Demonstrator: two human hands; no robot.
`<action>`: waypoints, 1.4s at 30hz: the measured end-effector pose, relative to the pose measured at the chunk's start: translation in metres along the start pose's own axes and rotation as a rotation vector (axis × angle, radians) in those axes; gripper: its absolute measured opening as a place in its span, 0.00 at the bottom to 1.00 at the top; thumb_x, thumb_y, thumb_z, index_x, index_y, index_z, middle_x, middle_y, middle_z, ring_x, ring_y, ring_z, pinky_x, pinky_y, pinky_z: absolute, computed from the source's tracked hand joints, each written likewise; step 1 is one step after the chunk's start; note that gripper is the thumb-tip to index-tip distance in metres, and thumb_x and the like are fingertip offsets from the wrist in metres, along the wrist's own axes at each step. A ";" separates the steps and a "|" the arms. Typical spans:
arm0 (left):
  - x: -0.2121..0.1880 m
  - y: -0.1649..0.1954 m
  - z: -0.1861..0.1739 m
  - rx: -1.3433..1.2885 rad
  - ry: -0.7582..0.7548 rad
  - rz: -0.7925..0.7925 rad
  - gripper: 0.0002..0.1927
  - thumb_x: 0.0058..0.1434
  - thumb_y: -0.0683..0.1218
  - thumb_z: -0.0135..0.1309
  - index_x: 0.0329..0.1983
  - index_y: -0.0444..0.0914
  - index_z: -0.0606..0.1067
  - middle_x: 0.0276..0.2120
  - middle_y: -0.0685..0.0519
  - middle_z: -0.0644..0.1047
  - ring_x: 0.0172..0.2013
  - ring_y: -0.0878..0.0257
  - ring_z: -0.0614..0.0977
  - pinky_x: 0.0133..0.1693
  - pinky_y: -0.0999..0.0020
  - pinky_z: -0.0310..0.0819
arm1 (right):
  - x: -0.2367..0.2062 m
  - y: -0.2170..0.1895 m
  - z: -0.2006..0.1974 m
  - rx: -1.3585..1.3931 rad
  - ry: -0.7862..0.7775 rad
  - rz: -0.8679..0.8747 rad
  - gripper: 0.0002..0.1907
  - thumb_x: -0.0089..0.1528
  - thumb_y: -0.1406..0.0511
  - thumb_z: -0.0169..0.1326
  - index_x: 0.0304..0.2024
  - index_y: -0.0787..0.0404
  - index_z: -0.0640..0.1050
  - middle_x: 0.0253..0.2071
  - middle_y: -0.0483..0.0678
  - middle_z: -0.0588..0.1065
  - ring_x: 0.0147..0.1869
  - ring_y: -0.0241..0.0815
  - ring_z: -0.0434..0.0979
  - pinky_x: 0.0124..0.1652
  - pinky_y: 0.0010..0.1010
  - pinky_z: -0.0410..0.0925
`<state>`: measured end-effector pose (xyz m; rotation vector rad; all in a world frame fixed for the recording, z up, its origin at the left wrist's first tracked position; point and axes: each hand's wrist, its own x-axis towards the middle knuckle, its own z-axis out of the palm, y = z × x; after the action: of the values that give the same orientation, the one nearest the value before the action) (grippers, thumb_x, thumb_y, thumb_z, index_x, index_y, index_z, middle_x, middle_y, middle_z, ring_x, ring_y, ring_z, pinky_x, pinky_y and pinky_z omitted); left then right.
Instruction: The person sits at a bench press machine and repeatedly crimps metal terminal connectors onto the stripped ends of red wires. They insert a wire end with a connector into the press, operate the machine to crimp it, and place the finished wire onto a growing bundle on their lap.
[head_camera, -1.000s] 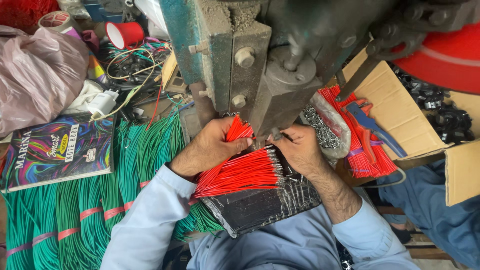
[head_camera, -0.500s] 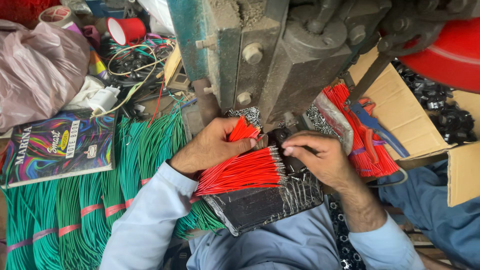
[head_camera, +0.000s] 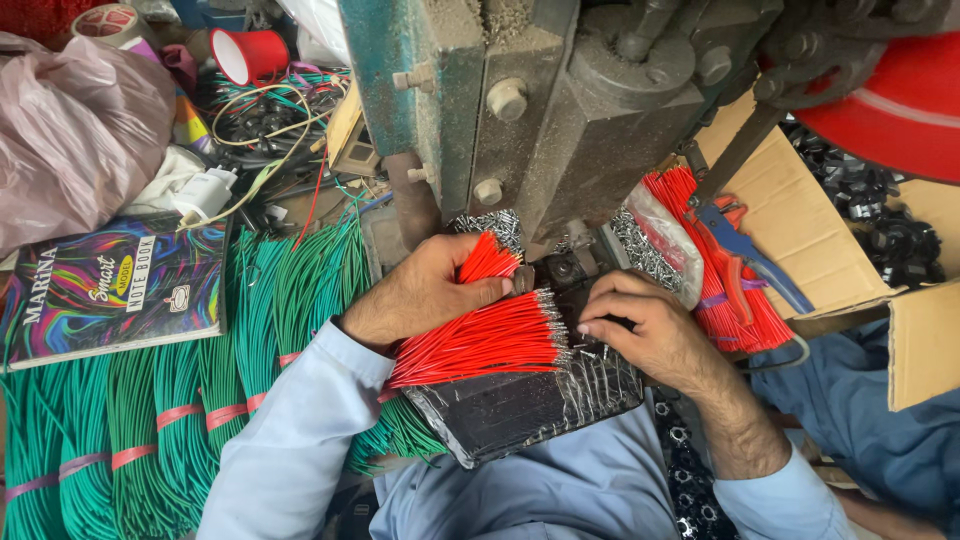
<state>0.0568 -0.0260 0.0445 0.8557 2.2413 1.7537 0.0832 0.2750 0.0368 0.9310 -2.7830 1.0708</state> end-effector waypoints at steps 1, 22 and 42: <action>0.000 0.000 0.000 0.002 0.002 0.009 0.10 0.64 0.43 0.60 0.45 0.34 0.78 0.34 0.55 0.80 0.38 0.71 0.79 0.44 0.71 0.77 | -0.001 0.001 0.001 0.036 0.003 0.038 0.07 0.57 0.66 0.62 0.36 0.63 0.82 0.40 0.45 0.76 0.48 0.41 0.79 0.49 0.32 0.71; -0.008 0.007 -0.002 0.127 0.015 0.004 0.12 0.63 0.45 0.60 0.45 0.34 0.77 0.32 0.52 0.81 0.35 0.69 0.80 0.42 0.69 0.78 | 0.001 -0.008 0.006 0.044 -0.002 0.038 0.10 0.59 0.65 0.62 0.41 0.62 0.81 0.40 0.45 0.77 0.49 0.39 0.79 0.49 0.30 0.72; -0.004 0.003 -0.002 0.090 -0.003 0.021 0.12 0.64 0.46 0.60 0.47 0.34 0.77 0.34 0.52 0.82 0.37 0.69 0.80 0.44 0.69 0.78 | 0.018 0.001 0.021 -0.020 0.190 0.196 0.25 0.60 0.64 0.62 0.59 0.59 0.75 0.38 0.49 0.80 0.38 0.37 0.81 0.37 0.28 0.75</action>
<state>0.0602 -0.0299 0.0472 0.9022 2.3331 1.6705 0.0725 0.2529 0.0240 0.5310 -2.7623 1.0879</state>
